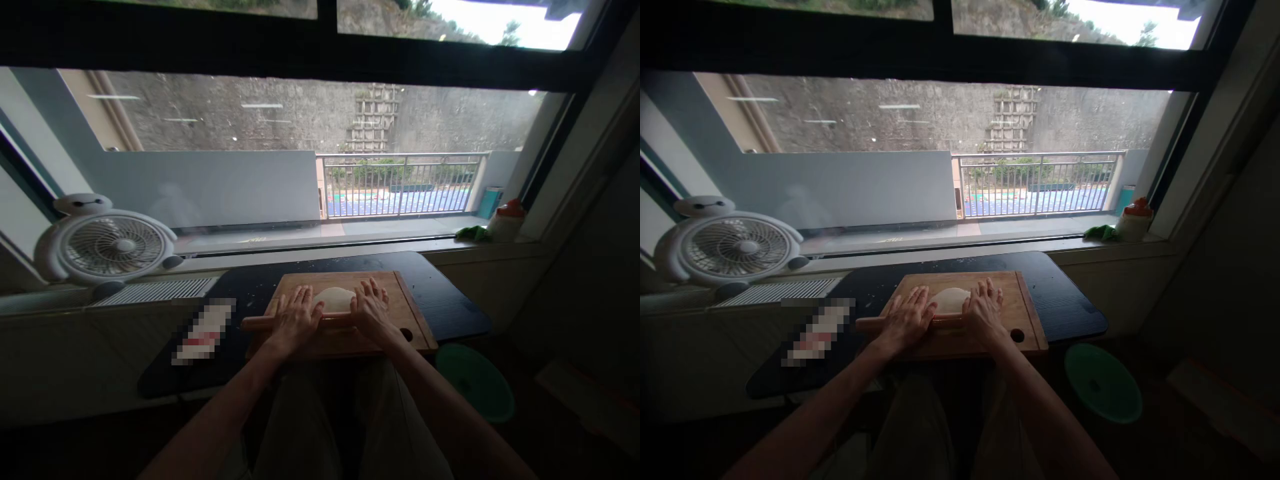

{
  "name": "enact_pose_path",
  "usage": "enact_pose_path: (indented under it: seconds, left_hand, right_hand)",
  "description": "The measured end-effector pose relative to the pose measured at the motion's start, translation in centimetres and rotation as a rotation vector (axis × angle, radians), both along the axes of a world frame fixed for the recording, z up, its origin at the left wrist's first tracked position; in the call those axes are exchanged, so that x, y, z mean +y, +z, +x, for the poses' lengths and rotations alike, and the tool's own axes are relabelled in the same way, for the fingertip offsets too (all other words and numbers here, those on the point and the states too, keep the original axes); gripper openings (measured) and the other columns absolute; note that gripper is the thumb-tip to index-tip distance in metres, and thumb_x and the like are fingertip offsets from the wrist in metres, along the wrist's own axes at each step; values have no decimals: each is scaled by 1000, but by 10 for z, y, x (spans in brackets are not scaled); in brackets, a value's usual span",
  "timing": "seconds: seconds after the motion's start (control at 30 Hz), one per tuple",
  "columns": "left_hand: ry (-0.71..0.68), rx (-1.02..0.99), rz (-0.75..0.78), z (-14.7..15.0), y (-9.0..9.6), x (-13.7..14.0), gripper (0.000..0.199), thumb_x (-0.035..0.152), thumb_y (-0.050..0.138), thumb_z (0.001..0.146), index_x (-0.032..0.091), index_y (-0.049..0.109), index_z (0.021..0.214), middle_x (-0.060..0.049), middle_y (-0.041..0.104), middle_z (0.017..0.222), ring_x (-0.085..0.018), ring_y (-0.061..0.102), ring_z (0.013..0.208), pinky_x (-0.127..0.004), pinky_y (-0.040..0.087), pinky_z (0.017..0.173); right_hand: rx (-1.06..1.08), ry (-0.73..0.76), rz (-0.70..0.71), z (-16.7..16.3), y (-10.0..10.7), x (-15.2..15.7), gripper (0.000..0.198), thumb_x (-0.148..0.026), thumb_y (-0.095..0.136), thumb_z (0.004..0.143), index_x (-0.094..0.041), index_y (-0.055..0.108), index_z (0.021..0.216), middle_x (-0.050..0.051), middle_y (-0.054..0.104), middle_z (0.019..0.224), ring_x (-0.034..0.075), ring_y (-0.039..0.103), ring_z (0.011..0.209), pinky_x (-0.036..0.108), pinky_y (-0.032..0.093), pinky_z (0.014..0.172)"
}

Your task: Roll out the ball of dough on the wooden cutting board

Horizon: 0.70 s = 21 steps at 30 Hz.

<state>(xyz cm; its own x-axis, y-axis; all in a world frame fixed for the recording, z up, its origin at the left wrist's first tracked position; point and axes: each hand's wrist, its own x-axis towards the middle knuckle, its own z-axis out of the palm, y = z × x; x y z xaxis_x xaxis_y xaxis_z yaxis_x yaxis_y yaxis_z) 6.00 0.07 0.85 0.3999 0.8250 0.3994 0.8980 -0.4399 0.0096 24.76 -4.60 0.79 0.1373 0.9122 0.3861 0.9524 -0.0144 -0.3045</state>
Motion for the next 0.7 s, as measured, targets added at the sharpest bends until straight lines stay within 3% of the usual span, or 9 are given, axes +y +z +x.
enact_pose_path:
  seconds: [0.13,0.2,0.37,0.43,0.63,0.7]
  left_hand:
    - [-101,60,37,-15,-6,-24,59,47,22,93,11,35,138,-10,37,143,-23,28,135,-45,18,110]
    - [-119,76,34,-16,-5,-26,59,47,22,93,11,34,139,-10,35,144,-23,26,135,-44,16,112]
    - [13,54,-83,2,8,8,58,47,21,93,14,36,138,-10,36,143,-24,28,135,-46,18,110]
    - [20,49,-117,5,10,13,58,46,21,93,14,37,138,-11,37,143,-25,29,134,-47,20,109]
    - [-158,76,-1,-17,-7,-32,59,47,22,93,11,35,139,-10,36,144,-23,27,135,-46,16,111]
    - [-174,76,15,-20,-10,-37,59,46,22,93,11,33,139,-10,34,144,-23,25,136,-45,14,112]
  right_hand:
    - [-69,86,39,-2,-14,-25,46,-29,29,90,-19,43,133,7,35,143,25,11,138,48,9,109]
    - [-67,92,33,-1,-16,-24,45,-29,30,90,-20,44,132,7,36,143,26,11,138,49,9,109]
    - [17,-9,-37,4,0,14,43,-28,27,90,-18,49,126,11,35,143,29,14,137,52,14,106]
    - [16,-27,-33,3,4,16,43,-27,28,90,-18,50,126,11,36,142,29,15,137,52,16,106]
    - [-68,82,49,-3,-17,-30,44,-27,29,91,-19,44,131,7,39,141,26,15,137,47,13,108]
    - [-75,99,72,-3,-20,-33,42,-27,29,91,-19,46,129,7,40,140,26,15,136,46,13,108]
